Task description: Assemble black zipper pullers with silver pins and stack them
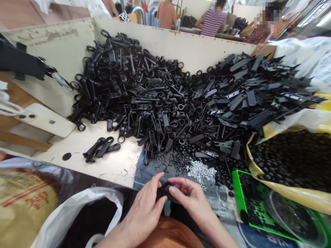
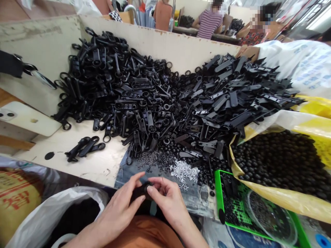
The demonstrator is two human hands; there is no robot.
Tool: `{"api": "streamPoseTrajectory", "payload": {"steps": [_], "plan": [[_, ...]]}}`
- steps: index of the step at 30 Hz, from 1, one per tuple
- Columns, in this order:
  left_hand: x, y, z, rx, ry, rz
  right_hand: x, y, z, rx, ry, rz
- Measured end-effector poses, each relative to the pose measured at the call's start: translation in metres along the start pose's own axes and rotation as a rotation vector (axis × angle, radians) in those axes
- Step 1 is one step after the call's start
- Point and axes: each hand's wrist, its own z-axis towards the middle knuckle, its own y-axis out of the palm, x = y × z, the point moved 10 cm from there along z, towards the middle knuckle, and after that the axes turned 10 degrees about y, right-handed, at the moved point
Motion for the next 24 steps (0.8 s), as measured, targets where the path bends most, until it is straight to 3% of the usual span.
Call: {"api": "streamPoseTrajectory", "payload": {"steps": [4, 8, 17, 24], "plan": [[0.008, 0.014, 0.002, -0.202, -0.264, -0.496, -0.025, 0.002, 0.002, -0.058, -0.081, -0.106], [0.015, 0.019, -0.004, -0.216, -0.343, -0.722, -0.049, 0.005, -0.003, -0.086, -0.252, -0.311], [0.006, 0.025, -0.015, -0.130, -0.482, -0.917, -0.049, 0.008, -0.003, -0.147, -0.257, -0.355], [-0.003, 0.029, -0.019, -0.146, -0.507, -0.922, -0.041, 0.009, 0.002, -0.185, -0.214, -0.342]]}}
